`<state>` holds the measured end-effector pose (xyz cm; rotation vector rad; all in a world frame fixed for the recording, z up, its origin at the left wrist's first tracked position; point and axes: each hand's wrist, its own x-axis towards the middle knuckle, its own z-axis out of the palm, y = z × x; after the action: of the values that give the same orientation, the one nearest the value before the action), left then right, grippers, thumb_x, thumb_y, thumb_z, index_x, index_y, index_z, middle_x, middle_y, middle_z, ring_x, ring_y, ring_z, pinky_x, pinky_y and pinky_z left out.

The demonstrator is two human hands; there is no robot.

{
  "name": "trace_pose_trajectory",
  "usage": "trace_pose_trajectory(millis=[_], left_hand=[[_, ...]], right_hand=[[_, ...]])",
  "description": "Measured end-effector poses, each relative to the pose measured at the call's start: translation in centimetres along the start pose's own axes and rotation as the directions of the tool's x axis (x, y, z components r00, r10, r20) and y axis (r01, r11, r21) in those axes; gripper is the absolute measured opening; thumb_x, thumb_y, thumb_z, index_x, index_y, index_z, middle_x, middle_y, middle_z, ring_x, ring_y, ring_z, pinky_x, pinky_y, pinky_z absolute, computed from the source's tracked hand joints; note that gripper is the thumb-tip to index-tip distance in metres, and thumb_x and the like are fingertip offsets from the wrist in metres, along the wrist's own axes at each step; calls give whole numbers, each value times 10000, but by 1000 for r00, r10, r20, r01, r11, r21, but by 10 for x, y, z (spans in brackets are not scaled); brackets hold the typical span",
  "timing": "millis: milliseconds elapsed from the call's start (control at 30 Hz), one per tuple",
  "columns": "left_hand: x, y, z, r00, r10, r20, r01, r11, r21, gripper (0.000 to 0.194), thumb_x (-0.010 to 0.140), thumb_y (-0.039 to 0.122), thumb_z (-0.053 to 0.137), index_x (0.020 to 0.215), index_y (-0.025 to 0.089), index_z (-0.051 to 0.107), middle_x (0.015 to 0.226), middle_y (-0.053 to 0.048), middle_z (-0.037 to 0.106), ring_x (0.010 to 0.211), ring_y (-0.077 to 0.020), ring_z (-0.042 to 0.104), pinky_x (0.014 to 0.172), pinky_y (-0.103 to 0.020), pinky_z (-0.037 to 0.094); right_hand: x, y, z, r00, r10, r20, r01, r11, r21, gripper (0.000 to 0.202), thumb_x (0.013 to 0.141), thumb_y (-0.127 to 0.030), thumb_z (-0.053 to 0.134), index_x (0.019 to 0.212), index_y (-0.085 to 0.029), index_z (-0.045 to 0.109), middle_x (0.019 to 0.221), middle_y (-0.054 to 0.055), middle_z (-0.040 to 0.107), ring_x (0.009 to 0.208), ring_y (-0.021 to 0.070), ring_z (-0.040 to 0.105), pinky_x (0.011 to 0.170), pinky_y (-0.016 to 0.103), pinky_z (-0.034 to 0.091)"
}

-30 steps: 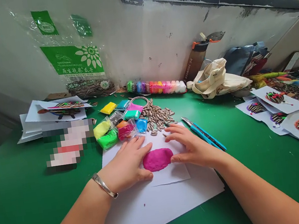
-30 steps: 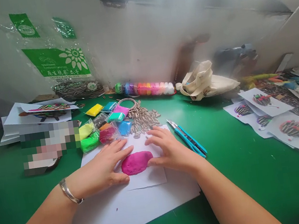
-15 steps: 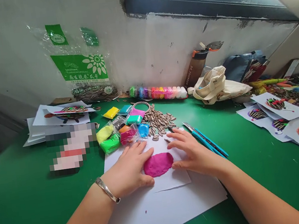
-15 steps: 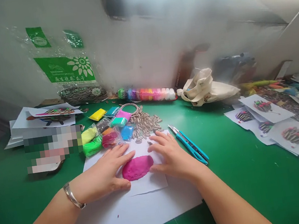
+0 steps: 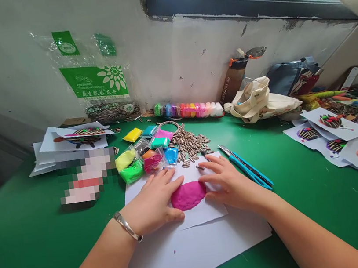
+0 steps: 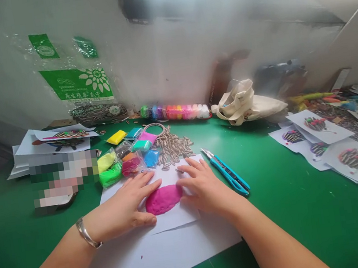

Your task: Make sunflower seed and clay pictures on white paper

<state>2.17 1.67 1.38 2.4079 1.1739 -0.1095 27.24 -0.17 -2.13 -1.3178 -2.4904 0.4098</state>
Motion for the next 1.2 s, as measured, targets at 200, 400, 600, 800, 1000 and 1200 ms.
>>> trace_pose_trajectory(millis=[200, 400, 600, 800, 1000, 1200], left_hand=[[0, -3, -1, 1000, 20, -18, -20, 1000, -10, 735, 675, 397, 717, 1347, 263, 452, 1458, -119, 354, 1331, -388, 289, 1045, -529, 290], [-4, -3, -4, 996, 73, -59, -74, 997, -12, 543, 751, 341, 671, 1266, 256, 523, 1375, -103, 452, 1282, -351, 373, 996, -487, 371], [-2, 9, -4, 976, 180, -125, -178, 984, 29, 245, 865, 233, 556, 1103, 202, 607, 1179, -99, 571, 1172, -293, 467, 973, -436, 397], [4, 8, 4, 975, 196, -109, -195, 981, 19, 211, 882, 296, 552, 1076, 238, 612, 1146, -81, 557, 1116, -288, 472, 937, -457, 410], [4, 4, 6, 974, 198, -106, -197, 980, 25, 240, 890, 332, 533, 1103, 250, 611, 1204, -82, 539, 1148, -290, 449, 974, -455, 376], [5, 4, 6, 973, 202, -113, -203, 979, 1, 257, 900, 350, 518, 1134, 278, 597, 1204, -74, 536, 1165, -290, 440, 977, -448, 368]], right_hand=[[0, -7, 2, 999, -22, 29, 23, 1000, -20, 263, 806, -298, 652, 1069, -303, 660, 1341, 36, 510, 1357, 300, 273, 1084, 601, 184], [-6, -4, -11, 999, -7, 45, 6, 999, 35, 218, 848, -325, 598, 1052, -298, 669, 1363, 30, 492, 1354, 301, 272, 1070, 582, 259], [-13, -11, -21, 999, -9, 49, 8, 1000, 15, 329, 861, -262, 571, 1179, -342, 604, 1415, 24, 431, 1379, 285, 220, 1079, 553, 270], [-16, -31, -31, 968, -58, 246, 64, 998, -15, 381, 840, -268, 586, 1199, -394, 578, 1490, 4, 315, 1406, 314, 129, 1070, 613, 213], [-14, -30, -31, 959, -87, 270, 105, 993, -52, 311, 843, -277, 577, 1128, -387, 636, 1483, -6, 330, 1396, 342, 151, 1066, 633, 187], [-16, -39, -28, 971, -112, 210, 140, 982, -127, 216, 841, -294, 582, 1030, -315, 686, 1469, 6, 363, 1396, 340, 155, 1092, 622, 138]])
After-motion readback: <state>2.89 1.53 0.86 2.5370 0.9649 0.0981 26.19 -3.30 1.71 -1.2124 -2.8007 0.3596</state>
